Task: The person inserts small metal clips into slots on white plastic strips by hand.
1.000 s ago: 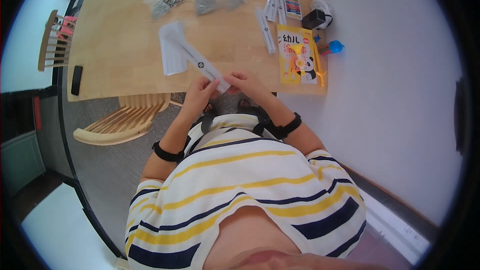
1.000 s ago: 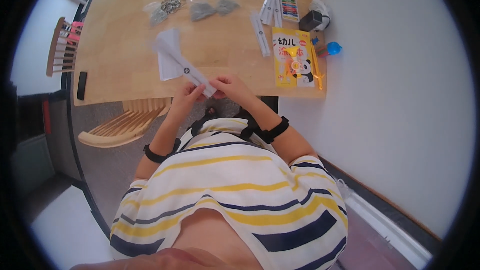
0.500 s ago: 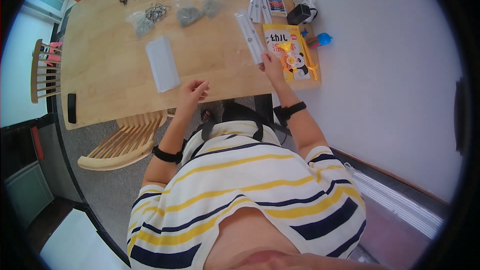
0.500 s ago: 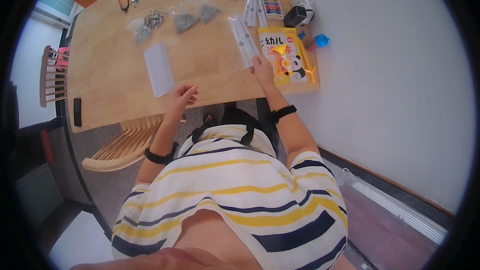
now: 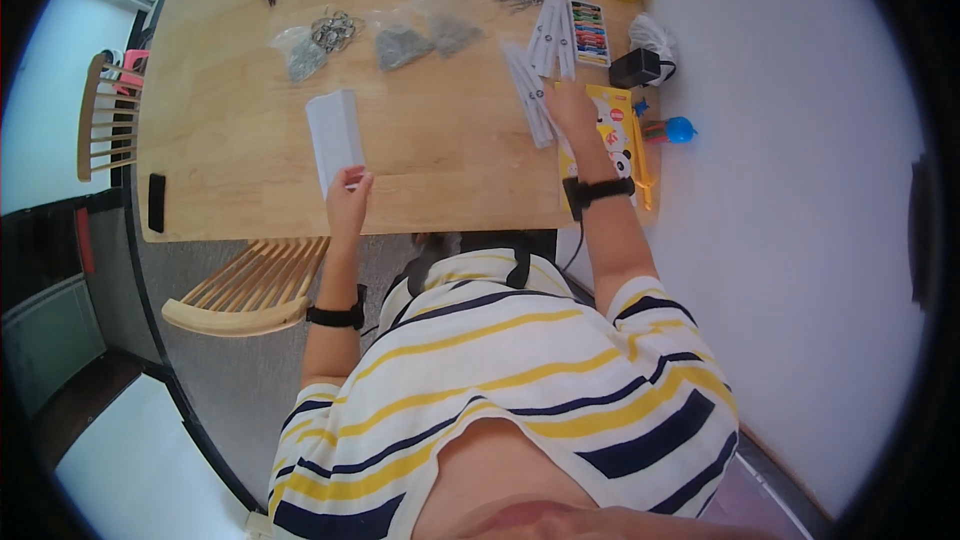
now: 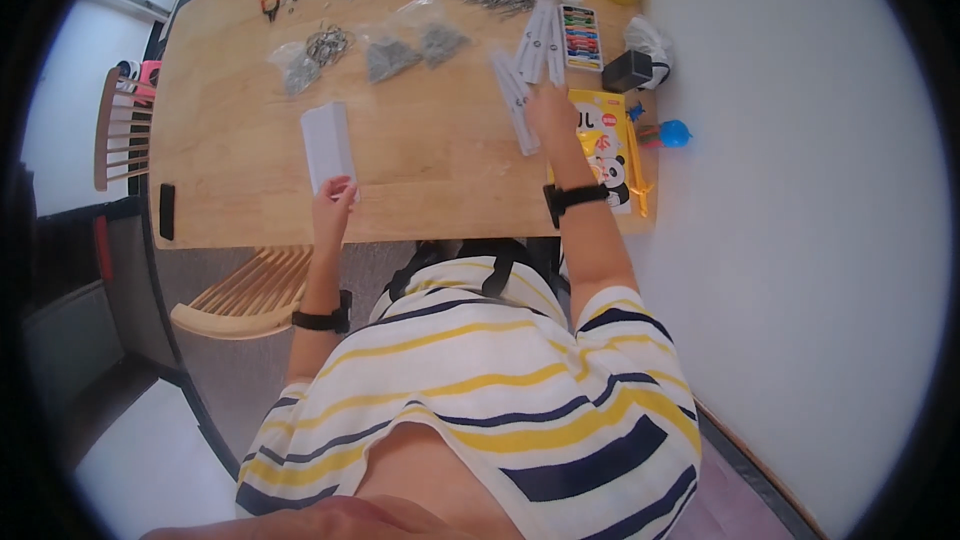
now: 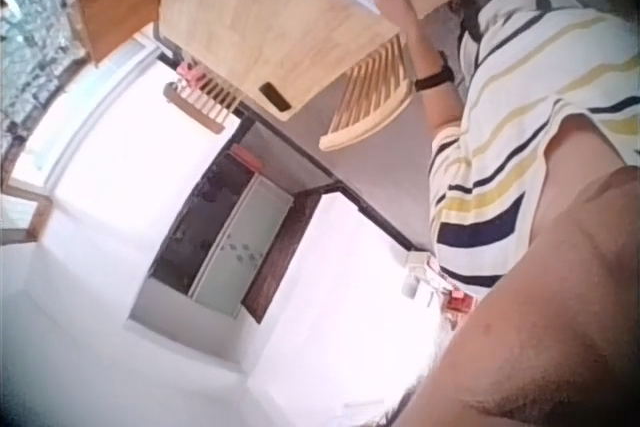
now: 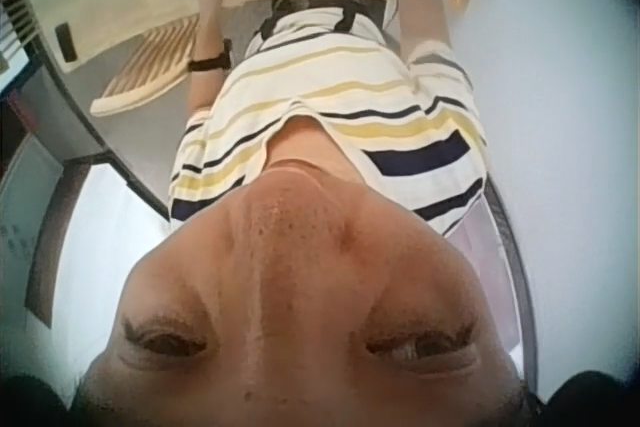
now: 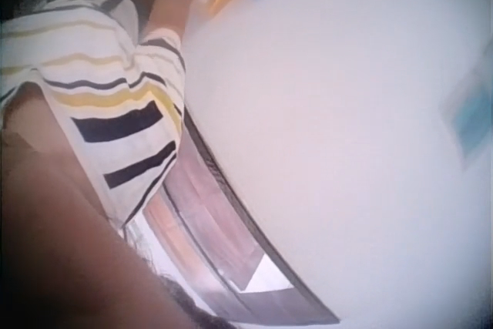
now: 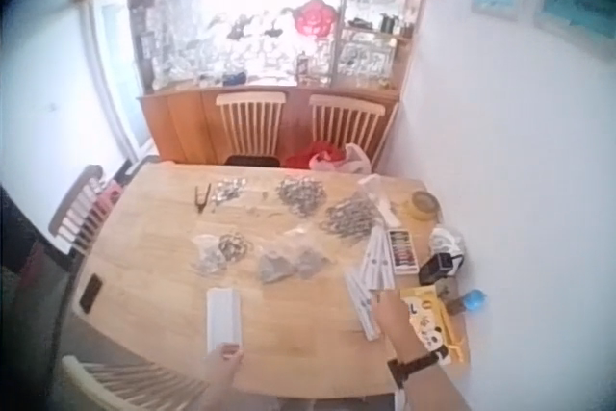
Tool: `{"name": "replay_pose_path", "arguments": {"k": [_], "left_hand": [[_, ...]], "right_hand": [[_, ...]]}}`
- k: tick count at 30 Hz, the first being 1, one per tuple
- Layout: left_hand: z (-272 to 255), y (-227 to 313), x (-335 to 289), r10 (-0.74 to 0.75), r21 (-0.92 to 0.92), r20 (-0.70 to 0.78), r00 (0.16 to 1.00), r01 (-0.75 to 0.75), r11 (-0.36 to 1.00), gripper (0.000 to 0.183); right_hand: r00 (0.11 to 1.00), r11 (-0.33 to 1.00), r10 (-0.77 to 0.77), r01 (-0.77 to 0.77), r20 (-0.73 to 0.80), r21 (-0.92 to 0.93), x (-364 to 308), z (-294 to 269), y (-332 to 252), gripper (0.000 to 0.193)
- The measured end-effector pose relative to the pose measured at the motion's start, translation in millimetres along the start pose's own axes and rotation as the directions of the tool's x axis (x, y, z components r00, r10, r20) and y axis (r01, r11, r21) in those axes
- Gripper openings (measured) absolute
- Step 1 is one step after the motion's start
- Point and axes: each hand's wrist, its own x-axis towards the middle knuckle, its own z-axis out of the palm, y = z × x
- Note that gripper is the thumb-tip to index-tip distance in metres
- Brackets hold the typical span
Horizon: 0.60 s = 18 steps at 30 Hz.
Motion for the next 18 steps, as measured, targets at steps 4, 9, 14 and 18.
{"name": "replay_pose_path", "arguments": {"k": [4,9,14,18], "left_hand": [[-3.8,-16.9,24.7,0.199,0.442,-0.279,0.940,-0.058,0.895,0.050],[-5.8,-35.6,40.2,0.157,0.705,-0.381,0.911,0.176,0.687,0.063],[5.6,-15.4,52.9,0.161,0.665,-0.336,0.928,0.113,0.738,0.060],[1.1,-23.7,28.6,0.144,0.668,-0.413,0.899,0.192,0.719,0.060]], "right_hand": [[0.993,0.998,-0.012,0.019,-0.120,0.058,84.6,1.2,-10.8,0.040],[0.984,0.990,0.102,-0.085,-0.148,0.115,191.4,12.2,-10.0,0.039],[0.915,0.940,0.316,-0.267,-0.250,0.212,292.8,25.5,90.9,0.039],[0.971,0.990,0.109,-0.126,-0.214,-0.064,298.1,37.8,39.8,0.041]]}}
